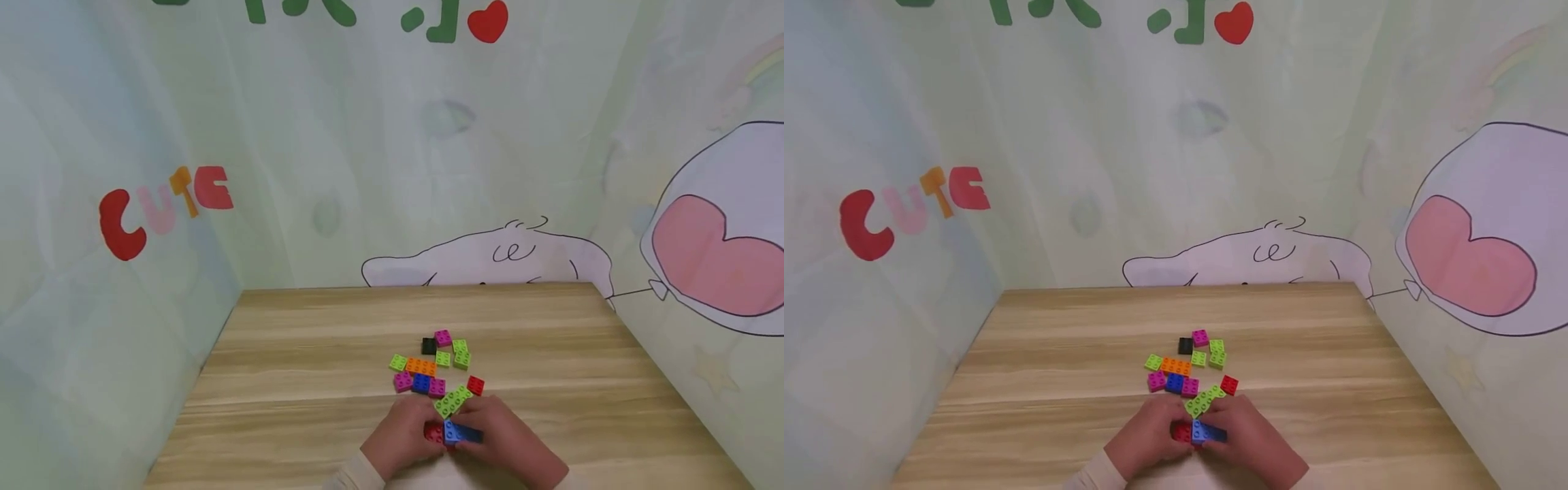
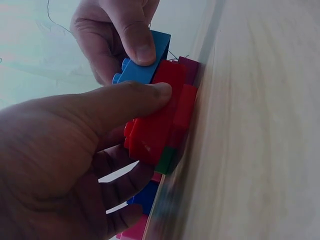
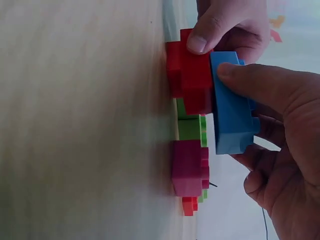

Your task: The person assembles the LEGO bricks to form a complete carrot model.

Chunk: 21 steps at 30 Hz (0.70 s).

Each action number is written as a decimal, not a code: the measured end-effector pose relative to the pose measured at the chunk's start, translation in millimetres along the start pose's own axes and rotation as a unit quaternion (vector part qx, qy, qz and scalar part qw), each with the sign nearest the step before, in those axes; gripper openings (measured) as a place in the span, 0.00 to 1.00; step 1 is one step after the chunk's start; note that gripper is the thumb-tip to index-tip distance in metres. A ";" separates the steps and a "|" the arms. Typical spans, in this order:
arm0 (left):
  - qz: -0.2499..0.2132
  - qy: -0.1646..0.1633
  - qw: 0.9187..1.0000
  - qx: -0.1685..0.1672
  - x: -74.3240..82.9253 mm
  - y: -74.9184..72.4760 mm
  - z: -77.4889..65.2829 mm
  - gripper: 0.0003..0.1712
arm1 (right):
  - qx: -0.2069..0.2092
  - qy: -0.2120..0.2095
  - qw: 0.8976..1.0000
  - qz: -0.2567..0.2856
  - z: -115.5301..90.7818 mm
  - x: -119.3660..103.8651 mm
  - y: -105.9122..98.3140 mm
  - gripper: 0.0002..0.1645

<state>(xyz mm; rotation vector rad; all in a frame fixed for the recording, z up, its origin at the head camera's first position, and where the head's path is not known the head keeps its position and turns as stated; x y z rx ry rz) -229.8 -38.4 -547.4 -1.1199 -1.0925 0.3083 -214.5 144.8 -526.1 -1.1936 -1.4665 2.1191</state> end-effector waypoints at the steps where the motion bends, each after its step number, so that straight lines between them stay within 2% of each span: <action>1: 0.000 0.000 1.000 0.000 0.4 -0.6 0.5 0.15 | 0.000 -0.008 1.000 0.000 0.7 -1.4 -1.0 0.19; 5: 0.006 0.008 1.000 0.007 2.4 -2.7 0.9 0.15 | 0.017 -0.043 0.999 -0.020 0.4 -4.2 -2.1 0.18; 10: 0.009 0.000 1.000 0.005 2.8 -2.5 0.2 0.15 | 0.042 -0.074 0.995 -0.046 -3.4 -7.9 -0.3 0.18; 13: 0.002 -0.007 1.000 0.004 1.0 -2.4 -0.3 0.17 | 0.034 -0.057 0.997 -0.047 -4.6 -7.7 0.5 0.19; 16: -0.030 -0.022 0.999 0.009 -3.3 -5.5 -0.5 0.22 | 0.015 -0.025 0.999 -0.044 -5.2 -5.9 1.5 0.20; 19: -0.051 -0.029 0.997 0.042 -10.7 -17.9 4.2 0.25 | 0.006 -0.010 0.999 -0.049 -5.6 -4.8 1.9 0.22; 21: -0.034 -0.027 0.996 0.075 -18.1 -30.3 12.6 0.23 | 0.007 -0.008 0.998 -0.057 -5.1 -4.2 2.2 0.23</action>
Point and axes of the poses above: each hand's wrist, its own z-axis towards the middle knuckle, its own y-axis out of the palm, x = y × z, the point moved 4 cm from there along z, towards the middle knuckle, and after that the axes turned 4 degrees about z, right-handed, at the moved point
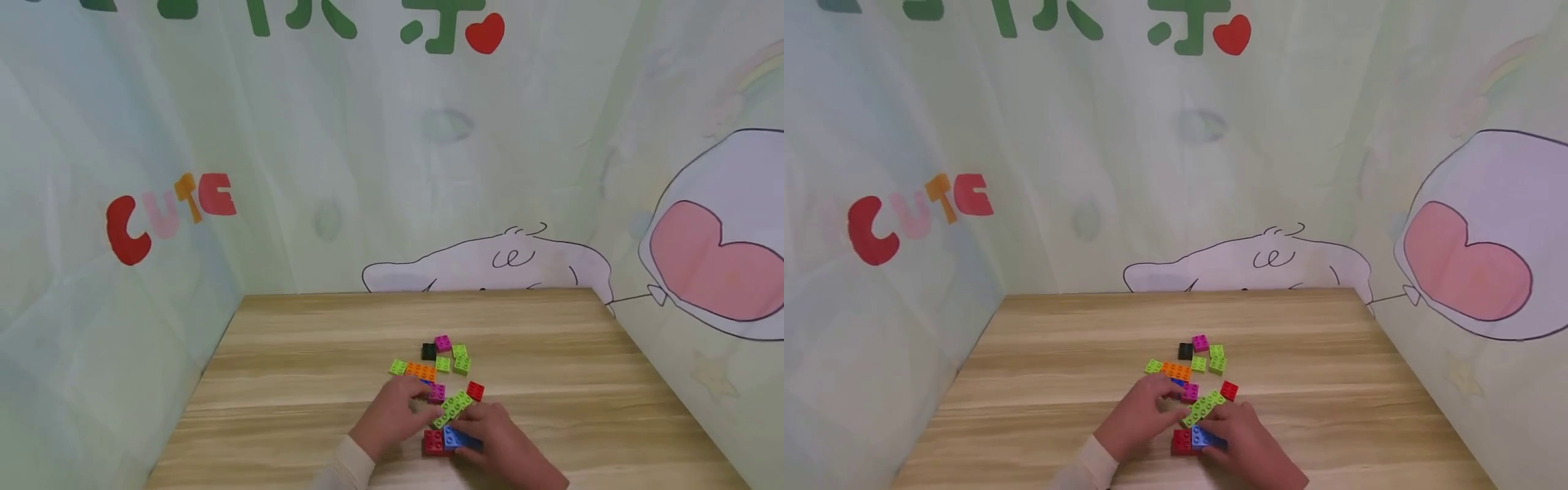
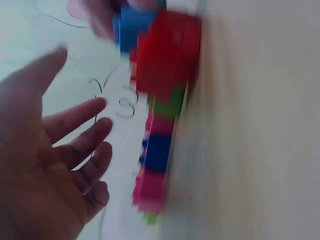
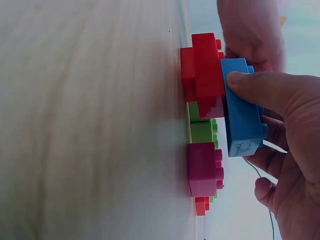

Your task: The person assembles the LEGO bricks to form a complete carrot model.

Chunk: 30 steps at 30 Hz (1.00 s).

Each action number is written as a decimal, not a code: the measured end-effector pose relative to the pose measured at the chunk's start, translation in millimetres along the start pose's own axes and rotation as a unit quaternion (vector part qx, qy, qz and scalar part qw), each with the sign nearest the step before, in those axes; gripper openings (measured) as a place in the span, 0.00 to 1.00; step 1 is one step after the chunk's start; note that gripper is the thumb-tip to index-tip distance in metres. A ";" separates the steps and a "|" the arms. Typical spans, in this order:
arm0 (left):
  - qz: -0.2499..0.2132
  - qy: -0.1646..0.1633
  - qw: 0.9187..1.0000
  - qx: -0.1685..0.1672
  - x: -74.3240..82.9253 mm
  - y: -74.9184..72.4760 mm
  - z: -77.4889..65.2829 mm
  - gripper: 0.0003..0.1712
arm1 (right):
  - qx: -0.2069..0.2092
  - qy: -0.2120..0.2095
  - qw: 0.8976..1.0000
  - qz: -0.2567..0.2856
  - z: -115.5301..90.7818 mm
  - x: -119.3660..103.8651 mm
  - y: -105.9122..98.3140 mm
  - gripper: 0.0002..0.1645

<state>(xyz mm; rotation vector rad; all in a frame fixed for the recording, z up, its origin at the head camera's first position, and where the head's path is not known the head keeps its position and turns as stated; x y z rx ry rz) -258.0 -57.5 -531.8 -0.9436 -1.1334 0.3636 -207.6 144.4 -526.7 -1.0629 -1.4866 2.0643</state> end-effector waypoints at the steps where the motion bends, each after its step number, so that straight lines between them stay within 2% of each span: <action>1: 0.025 0.006 1.000 0.017 -3.3 -5.7 6.7 0.21 | 0.001 0.001 1.000 -0.003 0.1 0.3 0.0 0.23; 4: 0.115 0.009 0.993 0.038 -15.4 -17.7 29.1 0.18 | -0.002 0.013 1.000 -0.007 2.0 2.0 0.4 0.22; 7: 0.183 0.009 0.983 0.015 -26.4 -21.1 48.7 0.16 | -0.008 0.022 1.000 0.004 3.9 2.1 0.2 0.22; 9: 0.198 0.009 0.980 -0.012 -31.5 -19.5 58.5 0.16 | -0.015 0.026 0.999 0.012 4.2 1.7 0.2 0.22; 12: 0.190 -0.002 0.981 -0.045 -35.6 -15.6 67.5 0.16 | -0.024 0.030 0.999 0.021 3.4 1.0 0.4 0.22; 16: 0.186 -0.020 0.981 -0.056 -35.8 -11.8 72.4 0.16 | -0.027 0.027 0.999 0.028 2.4 -0.5 0.4 0.23; 20: 0.197 -0.017 0.979 -0.044 -33.4 -11.9 73.3 0.14 | -0.024 0.023 0.999 0.029 2.6 -1.1 0.6 0.23; 23: 0.185 -0.024 0.982 -0.027 -31.0 -16.1 69.2 0.13 | -0.026 0.029 0.999 0.032 1.4 0.1 0.8 0.22; 26: 0.156 -0.044 0.987 -0.005 -25.4 -28.9 54.8 0.14 | -0.030 0.035 0.998 0.038 2.1 -0.2 1.9 0.23; 30: 0.111 -0.055 0.992 0.007 -9.5 -40.7 22.9 0.18 | -0.024 0.031 0.999 0.035 2.0 -1.2 1.9 0.23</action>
Point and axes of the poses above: each hand's wrist, its own z-axis towards the middle knuckle, its own y-axis out of the palm, x = y × z, the point moved 4 cm from there along z, towards the middle knuckle, and after that the axes turned 4 degrees about z, right-handed, at the moved point
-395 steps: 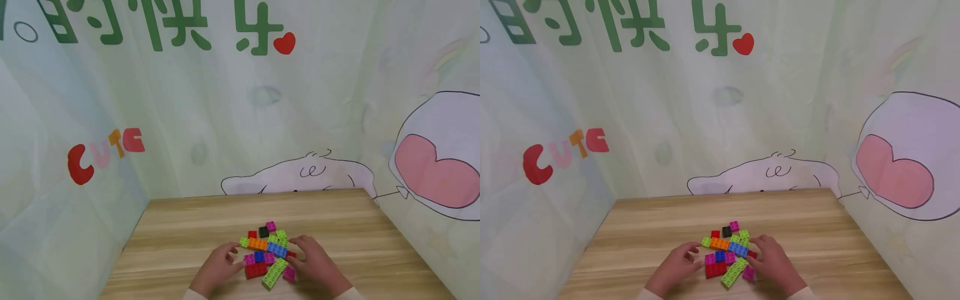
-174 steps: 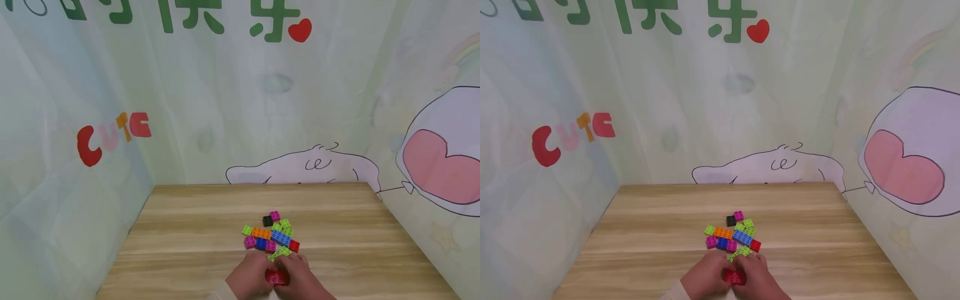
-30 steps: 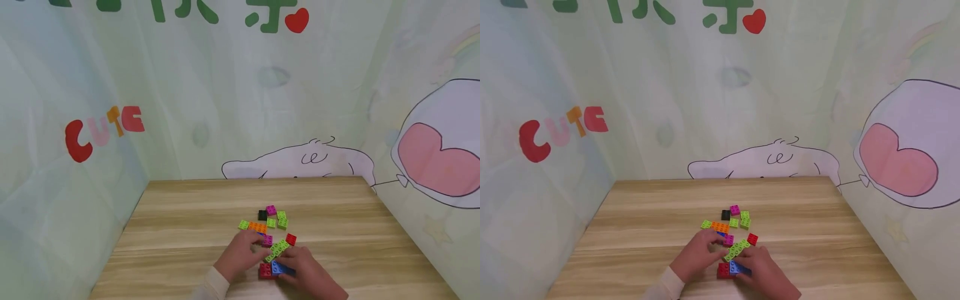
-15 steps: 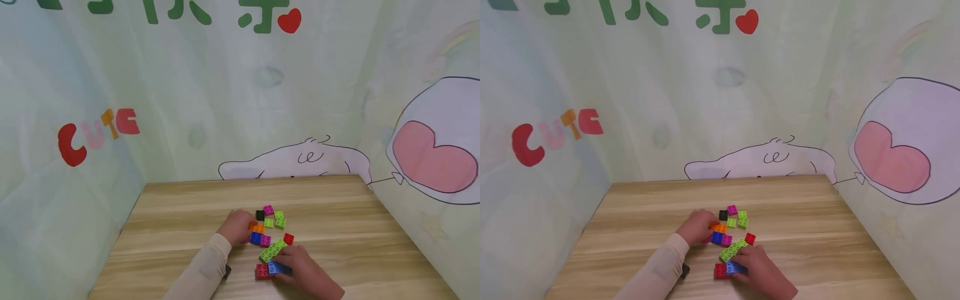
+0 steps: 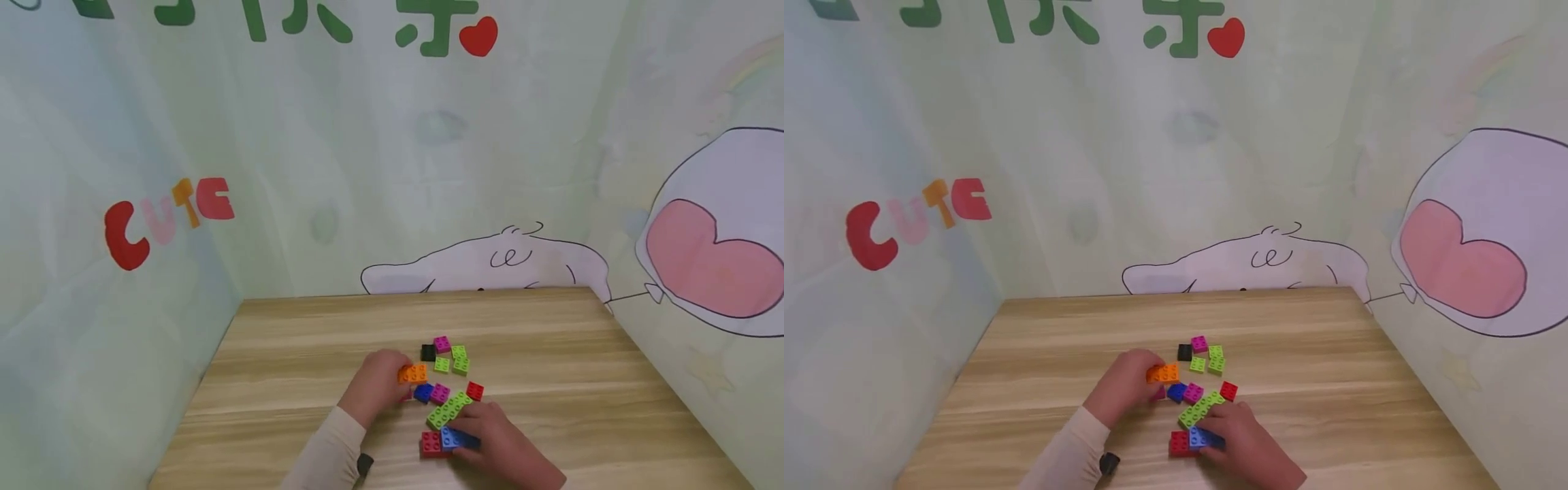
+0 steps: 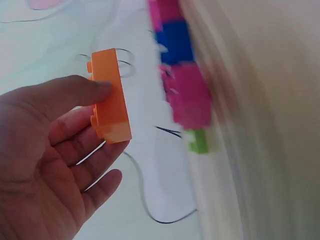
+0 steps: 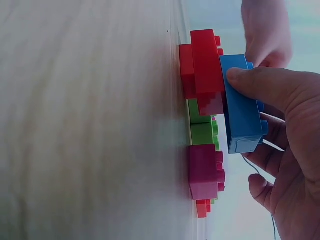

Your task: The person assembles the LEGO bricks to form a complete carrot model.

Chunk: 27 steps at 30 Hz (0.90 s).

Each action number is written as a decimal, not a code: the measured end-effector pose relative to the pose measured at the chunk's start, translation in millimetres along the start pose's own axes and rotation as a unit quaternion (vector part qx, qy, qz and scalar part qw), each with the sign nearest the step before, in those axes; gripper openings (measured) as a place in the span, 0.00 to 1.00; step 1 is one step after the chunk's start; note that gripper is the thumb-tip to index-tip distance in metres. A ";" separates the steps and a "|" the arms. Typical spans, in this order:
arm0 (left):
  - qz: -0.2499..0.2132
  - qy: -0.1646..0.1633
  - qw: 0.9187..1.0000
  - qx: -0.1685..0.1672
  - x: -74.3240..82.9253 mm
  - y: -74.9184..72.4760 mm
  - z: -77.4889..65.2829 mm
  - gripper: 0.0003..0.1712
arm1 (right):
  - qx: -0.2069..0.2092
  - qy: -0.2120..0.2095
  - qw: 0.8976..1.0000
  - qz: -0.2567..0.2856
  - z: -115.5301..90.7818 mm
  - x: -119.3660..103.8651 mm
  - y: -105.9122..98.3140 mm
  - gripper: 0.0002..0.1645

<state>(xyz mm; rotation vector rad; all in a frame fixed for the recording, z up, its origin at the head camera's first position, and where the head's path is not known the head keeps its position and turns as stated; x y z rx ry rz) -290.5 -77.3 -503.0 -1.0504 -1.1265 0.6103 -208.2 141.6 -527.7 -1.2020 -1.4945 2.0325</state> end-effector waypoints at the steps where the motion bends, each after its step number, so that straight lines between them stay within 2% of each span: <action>1: -0.010 0.005 1.000 -0.003 3.3 -0.9 -9.6 0.18 | 0.002 -0.001 1.000 0.000 -0.5 -0.1 0.6 0.22; 6: -0.042 0.038 0.998 -0.038 16.5 6.7 -52.0 0.18 | 0.010 -0.005 1.000 0.006 -2.1 -2.1 1.5 0.21; 10: -0.052 0.057 0.996 -0.054 20.0 14.6 -67.0 0.15 | 0.006 0.013 1.000 0.017 -1.6 -3.7 0.5 0.21; 18: -0.035 0.083 0.994 -0.066 22.2 26.3 -66.8 0.15 | 0.012 0.025 1.000 0.010 -0.3 -2.4 1.2 0.21; 27: 0.002 0.121 0.990 -0.068 30.1 29.6 -67.1 0.17 | 0.006 0.026 1.000 0.010 0.9 -3.2 -0.1 0.22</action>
Point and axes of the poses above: each hand's wrist, its own z-axis towards the middle knuckle, its own y-axis out of the palm, x = y × z, the point moved 4 cm from there along z, towards the middle knuckle, and after that the axes turned 4 degrees about z, right-handed, at the moved point
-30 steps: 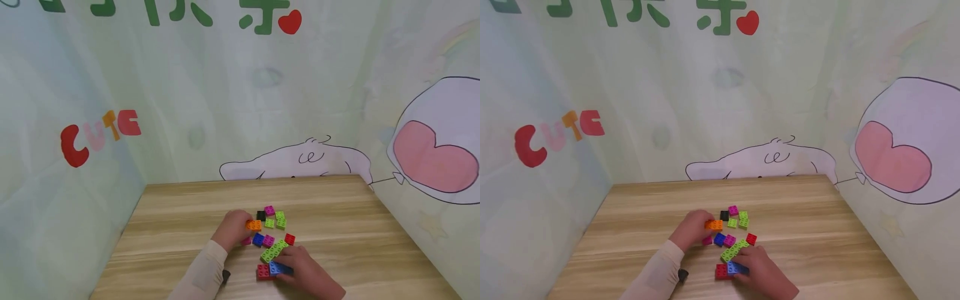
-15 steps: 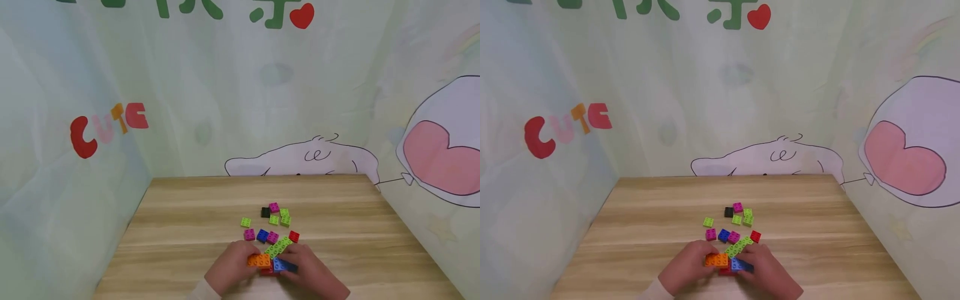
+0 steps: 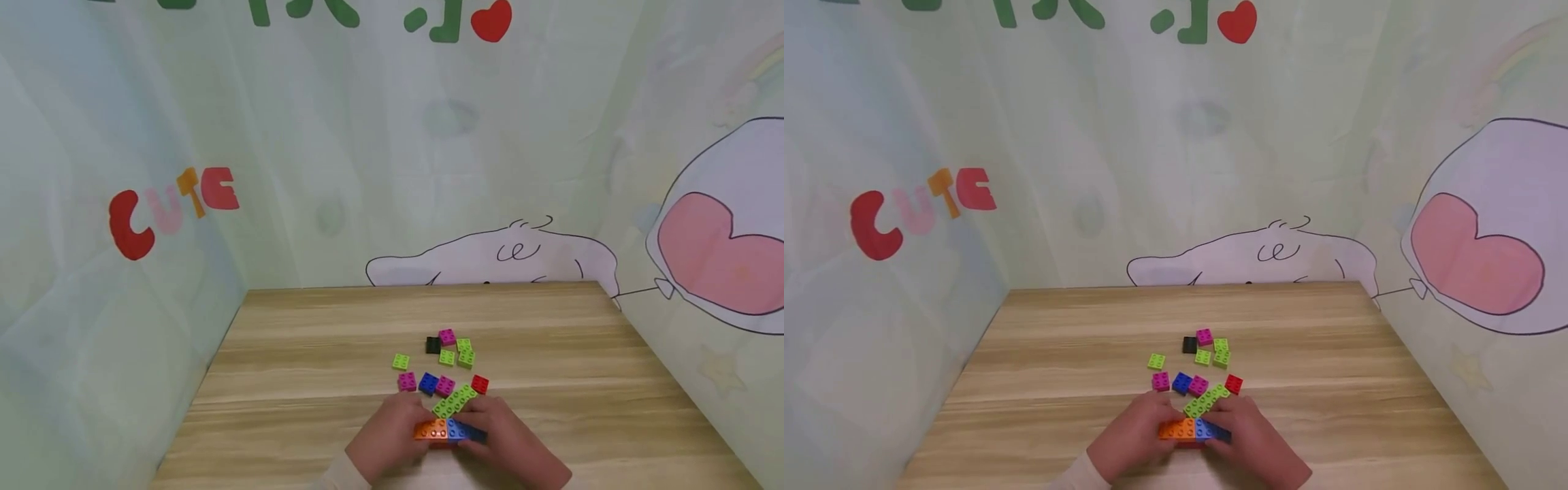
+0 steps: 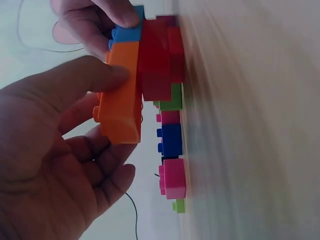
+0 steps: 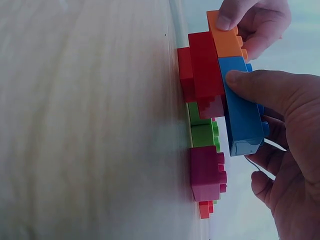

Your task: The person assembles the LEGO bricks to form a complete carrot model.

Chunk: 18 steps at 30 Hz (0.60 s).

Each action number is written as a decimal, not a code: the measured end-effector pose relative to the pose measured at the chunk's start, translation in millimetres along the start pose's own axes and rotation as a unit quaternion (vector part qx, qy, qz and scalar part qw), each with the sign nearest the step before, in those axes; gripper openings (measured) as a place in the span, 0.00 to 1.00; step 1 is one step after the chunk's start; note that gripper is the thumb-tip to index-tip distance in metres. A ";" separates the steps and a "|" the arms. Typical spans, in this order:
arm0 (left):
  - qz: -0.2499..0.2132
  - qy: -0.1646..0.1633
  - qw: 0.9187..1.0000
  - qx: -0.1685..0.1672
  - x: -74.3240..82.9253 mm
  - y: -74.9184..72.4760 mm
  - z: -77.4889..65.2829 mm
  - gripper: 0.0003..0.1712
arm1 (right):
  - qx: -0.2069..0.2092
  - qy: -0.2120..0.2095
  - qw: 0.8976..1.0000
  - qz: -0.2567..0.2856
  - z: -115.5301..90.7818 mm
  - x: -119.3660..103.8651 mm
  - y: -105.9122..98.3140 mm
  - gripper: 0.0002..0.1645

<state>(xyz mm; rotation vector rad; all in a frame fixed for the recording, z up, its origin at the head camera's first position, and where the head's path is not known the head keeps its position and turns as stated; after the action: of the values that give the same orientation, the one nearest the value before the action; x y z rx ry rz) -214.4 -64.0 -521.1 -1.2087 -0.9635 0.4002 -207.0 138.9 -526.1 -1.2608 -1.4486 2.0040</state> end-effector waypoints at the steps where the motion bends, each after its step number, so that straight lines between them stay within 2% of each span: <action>1: 0.007 0.000 1.000 -0.003 0.8 0.1 0.4 0.17 | 0.002 -0.002 1.000 0.001 0.1 0.2 0.0 0.22; 9: 0.028 -0.011 0.999 -0.020 5.5 -1.5 1.3 0.19 | 0.016 -0.007 1.000 0.003 -1.7 2.3 0.0 0.22; 18: -0.017 -0.024 1.000 0.012 2.2 3.0 5.2 0.16 | 0.030 -0.018 0.999 -0.004 -1.2 -0.9 -0.7 0.21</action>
<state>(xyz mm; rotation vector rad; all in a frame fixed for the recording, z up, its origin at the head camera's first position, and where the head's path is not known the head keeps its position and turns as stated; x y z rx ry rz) -216.7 -58.3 -522.7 -1.1642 -1.0158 0.4136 -205.7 139.2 -525.2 -1.1994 -1.3973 2.0594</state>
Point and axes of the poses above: each hand's wrist, its own z-axis towards the middle knuckle, its own y-axis out of the palm, x = y × z, the point moved 4 cm from there along z, towards the middle knuckle, and after that the axes turned 4 degrees about z, right-handed, at the moved point
